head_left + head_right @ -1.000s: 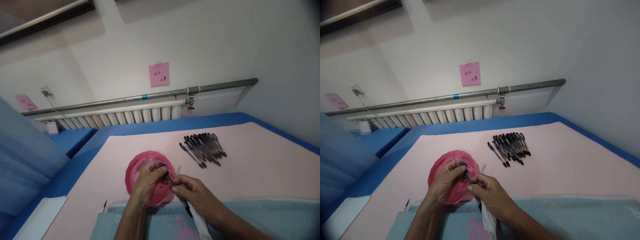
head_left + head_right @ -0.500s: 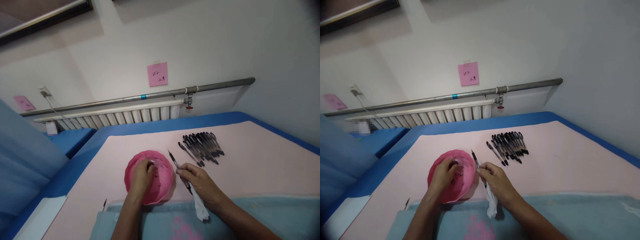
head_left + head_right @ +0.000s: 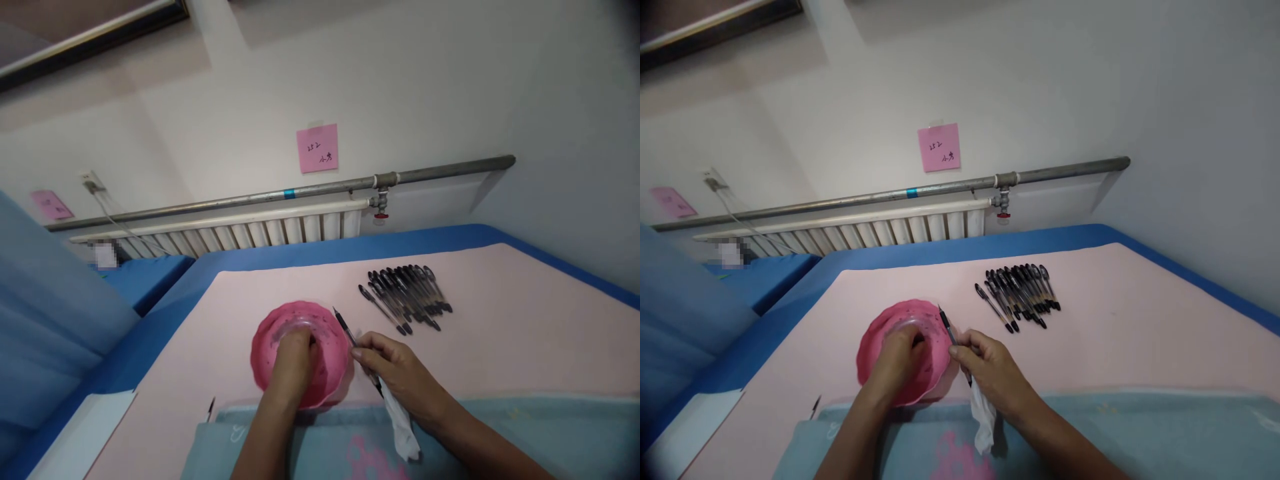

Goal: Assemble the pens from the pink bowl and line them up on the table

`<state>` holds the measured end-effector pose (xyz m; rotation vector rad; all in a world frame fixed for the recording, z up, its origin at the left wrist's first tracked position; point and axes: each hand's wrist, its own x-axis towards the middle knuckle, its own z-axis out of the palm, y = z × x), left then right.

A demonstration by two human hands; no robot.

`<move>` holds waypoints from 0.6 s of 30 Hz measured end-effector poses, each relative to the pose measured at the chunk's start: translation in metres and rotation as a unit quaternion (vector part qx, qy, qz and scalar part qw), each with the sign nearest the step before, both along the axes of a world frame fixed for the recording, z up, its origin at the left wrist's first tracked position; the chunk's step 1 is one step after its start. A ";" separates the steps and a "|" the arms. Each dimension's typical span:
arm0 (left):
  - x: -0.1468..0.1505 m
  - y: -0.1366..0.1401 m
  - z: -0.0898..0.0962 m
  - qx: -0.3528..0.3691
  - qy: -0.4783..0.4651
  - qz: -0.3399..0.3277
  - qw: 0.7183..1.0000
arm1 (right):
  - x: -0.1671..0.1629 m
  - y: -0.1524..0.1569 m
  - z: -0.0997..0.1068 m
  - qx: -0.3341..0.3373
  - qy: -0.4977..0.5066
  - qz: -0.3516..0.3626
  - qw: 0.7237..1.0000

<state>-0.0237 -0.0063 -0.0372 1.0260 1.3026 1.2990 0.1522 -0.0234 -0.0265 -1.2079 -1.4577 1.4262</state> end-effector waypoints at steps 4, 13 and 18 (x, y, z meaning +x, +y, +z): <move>-0.008 0.001 0.010 -0.031 -0.057 -0.023 0.998 | -0.005 -0.009 0.001 -0.003 -0.014 0.065 0.998; -0.004 -0.006 0.023 -0.081 -0.262 -0.008 0.962 | -0.011 -0.015 0.001 0.034 -0.062 0.097 0.993; -0.001 -0.007 0.024 -0.071 -0.237 -0.006 0.969 | -0.010 -0.013 0.000 0.029 -0.060 0.095 0.993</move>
